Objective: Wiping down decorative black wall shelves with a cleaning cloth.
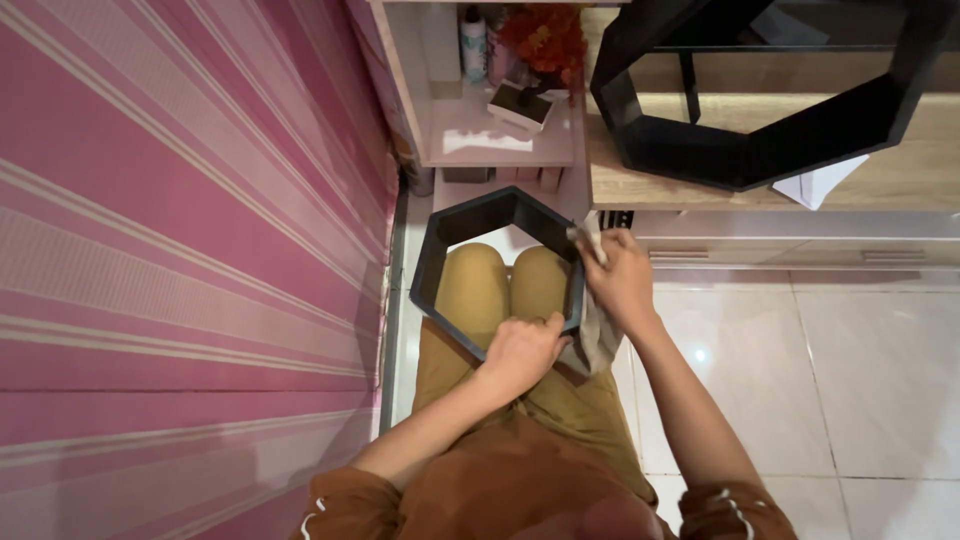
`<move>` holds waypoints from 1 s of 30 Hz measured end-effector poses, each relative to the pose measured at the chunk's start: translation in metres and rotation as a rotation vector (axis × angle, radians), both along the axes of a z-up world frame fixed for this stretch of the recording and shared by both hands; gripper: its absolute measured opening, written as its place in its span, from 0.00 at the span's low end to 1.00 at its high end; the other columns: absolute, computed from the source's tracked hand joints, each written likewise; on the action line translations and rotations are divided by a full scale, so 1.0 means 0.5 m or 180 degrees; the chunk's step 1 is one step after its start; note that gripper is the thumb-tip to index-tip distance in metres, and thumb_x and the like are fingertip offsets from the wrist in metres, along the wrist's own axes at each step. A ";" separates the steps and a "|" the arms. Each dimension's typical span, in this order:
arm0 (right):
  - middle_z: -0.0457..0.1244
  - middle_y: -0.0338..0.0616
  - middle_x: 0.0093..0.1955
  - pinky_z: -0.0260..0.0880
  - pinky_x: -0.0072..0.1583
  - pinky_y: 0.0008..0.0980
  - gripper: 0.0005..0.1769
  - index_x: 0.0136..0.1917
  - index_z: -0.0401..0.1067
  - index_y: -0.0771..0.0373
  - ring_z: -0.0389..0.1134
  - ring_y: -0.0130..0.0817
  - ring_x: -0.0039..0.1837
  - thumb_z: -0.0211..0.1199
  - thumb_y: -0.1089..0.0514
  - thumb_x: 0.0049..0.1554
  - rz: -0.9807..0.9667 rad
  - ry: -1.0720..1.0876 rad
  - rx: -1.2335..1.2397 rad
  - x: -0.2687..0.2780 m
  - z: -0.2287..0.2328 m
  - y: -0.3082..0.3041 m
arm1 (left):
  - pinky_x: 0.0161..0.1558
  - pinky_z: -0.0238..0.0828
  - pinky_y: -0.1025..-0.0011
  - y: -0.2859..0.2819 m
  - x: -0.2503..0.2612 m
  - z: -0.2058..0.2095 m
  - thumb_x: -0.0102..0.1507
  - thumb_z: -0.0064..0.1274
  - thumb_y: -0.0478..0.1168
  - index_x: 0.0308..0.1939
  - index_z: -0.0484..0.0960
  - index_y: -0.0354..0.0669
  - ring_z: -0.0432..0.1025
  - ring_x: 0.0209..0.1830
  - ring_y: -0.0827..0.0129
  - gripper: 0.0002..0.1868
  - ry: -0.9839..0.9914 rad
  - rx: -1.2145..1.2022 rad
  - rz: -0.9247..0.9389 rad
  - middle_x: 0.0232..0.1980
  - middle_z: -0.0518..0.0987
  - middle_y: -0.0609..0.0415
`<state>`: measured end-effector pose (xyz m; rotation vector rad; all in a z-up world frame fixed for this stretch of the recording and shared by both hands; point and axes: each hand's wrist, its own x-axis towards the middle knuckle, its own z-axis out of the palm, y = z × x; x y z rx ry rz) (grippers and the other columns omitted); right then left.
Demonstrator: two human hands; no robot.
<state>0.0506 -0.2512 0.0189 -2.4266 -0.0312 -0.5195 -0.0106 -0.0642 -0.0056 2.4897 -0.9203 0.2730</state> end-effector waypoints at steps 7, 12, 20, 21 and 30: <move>0.69 0.54 0.50 0.69 0.50 0.47 0.14 0.47 0.80 0.63 0.70 0.58 0.47 0.68 0.49 0.60 -0.0308 0.0075 0.0209 0.045 -0.038 -0.006 | 0.28 0.72 0.59 0.003 0.006 0.000 0.59 0.63 0.45 0.35 0.76 0.39 0.76 0.22 0.52 0.15 0.0011 -0.0006 -0.0049 0.23 0.78 0.46; 0.69 0.52 0.51 0.70 0.50 0.43 0.09 0.52 0.80 0.60 0.71 0.53 0.49 0.66 0.56 0.60 0.0106 -0.0373 0.0457 -0.017 -0.023 0.000 | 0.28 0.72 0.59 0.000 0.001 0.000 0.58 0.63 0.46 0.35 0.76 0.39 0.76 0.23 0.52 0.15 -0.0077 0.0090 -0.0051 0.23 0.78 0.46; 0.69 0.49 0.47 0.70 0.48 0.36 0.09 0.49 0.80 0.64 0.72 0.46 0.46 0.70 0.58 0.55 0.0219 0.0147 0.0521 -0.153 -0.039 0.002 | 0.29 0.73 0.59 0.000 0.005 -0.013 0.60 0.62 0.46 0.35 0.76 0.39 0.76 0.23 0.52 0.15 0.0034 0.0059 -0.0062 0.23 0.78 0.46; 0.70 0.46 0.49 0.71 0.48 0.33 0.09 0.49 0.80 0.64 0.73 0.41 0.45 0.69 0.59 0.55 0.0341 0.0166 0.0831 -0.167 -0.031 0.006 | 0.29 0.73 0.59 0.000 0.004 -0.018 0.60 0.62 0.46 0.35 0.76 0.40 0.77 0.24 0.52 0.15 0.0020 -0.0001 -0.0054 0.24 0.78 0.46; 0.69 0.44 0.41 0.68 0.48 0.31 0.17 0.52 0.77 0.67 0.65 0.28 0.44 0.69 0.50 0.60 -0.0373 0.0600 0.1690 -0.061 -0.144 -0.014 | 0.29 0.72 0.59 -0.004 -0.001 -0.028 0.59 0.63 0.45 0.34 0.75 0.41 0.76 0.24 0.53 0.14 -0.0098 -0.0007 -0.0024 0.24 0.78 0.48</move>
